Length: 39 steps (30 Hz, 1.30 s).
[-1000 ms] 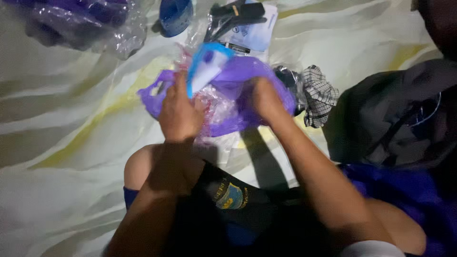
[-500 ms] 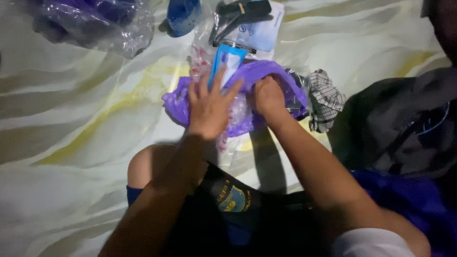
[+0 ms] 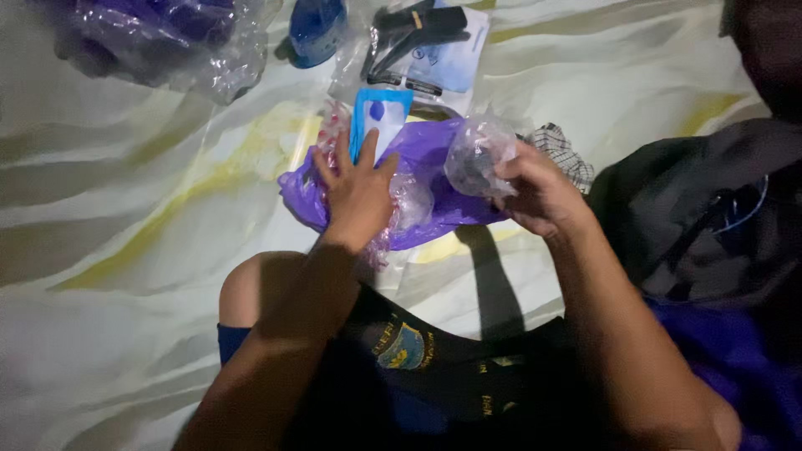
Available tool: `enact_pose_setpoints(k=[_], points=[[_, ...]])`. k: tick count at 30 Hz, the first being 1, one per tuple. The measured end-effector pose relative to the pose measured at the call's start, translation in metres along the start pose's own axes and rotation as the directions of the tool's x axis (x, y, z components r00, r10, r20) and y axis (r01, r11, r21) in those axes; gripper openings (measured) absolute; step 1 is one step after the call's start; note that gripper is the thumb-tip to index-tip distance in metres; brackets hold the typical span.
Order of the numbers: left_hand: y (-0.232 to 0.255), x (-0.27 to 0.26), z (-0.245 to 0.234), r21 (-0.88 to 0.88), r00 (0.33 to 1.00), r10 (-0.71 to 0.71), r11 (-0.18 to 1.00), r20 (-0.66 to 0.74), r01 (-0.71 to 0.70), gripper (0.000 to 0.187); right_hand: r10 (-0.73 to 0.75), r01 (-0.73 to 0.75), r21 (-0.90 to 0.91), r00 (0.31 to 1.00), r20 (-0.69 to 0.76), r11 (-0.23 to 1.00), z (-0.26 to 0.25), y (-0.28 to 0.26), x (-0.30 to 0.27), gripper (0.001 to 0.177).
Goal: The person folds a blue shirt and places it into a clear plastic drawer. They then unpack a plastic bag containing black gloves and a small black case, inspecting the items before repacking them into a purple plastic bag and placing it into the drawer.
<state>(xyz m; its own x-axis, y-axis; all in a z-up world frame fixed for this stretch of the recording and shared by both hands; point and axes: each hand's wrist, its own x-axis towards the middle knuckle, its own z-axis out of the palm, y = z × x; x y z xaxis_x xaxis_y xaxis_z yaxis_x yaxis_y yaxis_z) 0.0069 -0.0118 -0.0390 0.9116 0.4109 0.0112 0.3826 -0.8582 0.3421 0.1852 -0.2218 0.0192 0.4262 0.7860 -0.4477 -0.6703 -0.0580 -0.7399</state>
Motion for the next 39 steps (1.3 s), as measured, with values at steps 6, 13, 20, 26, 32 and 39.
enact_pose_setpoints(k=[6,13,20,26,32,39], points=[[0.025,-0.017,-0.049,-0.251,0.958,0.035,0.962,-0.284,-0.110,0.040,0.033,-0.040,0.401,0.999,0.026,0.915,-0.009,0.026,-0.003,0.056],[0.041,-0.021,-0.033,-0.888,0.997,-0.071,0.460,-0.023,0.012,0.042,0.007,-0.006,0.253,1.000,-0.002,0.968,0.034,0.046,-0.003,0.048],[0.022,-0.024,0.000,-0.979,0.982,-0.074,0.094,0.176,0.183,0.024,-0.115,0.109,-0.048,0.982,-0.152,0.993,0.038,0.051,-0.012,0.048],[0.012,-0.019,0.003,-0.953,0.956,-0.123,0.118,0.266,0.280,0.020,-0.163,0.136,-0.172,0.975,-0.154,0.976,0.045,0.049,-0.011,0.034],[0.012,-0.020,-0.008,-0.972,0.974,-0.027,0.068,0.223,0.224,0.042,-0.069,0.040,-0.130,0.971,-0.231,0.991,0.042,0.051,-0.013,0.029],[0.015,-0.016,0.004,-0.980,0.980,-0.018,-0.039,0.196,0.195,0.056,0.019,-0.013,0.026,0.977,-0.211,1.000,0.053,0.039,-0.022,0.063]])
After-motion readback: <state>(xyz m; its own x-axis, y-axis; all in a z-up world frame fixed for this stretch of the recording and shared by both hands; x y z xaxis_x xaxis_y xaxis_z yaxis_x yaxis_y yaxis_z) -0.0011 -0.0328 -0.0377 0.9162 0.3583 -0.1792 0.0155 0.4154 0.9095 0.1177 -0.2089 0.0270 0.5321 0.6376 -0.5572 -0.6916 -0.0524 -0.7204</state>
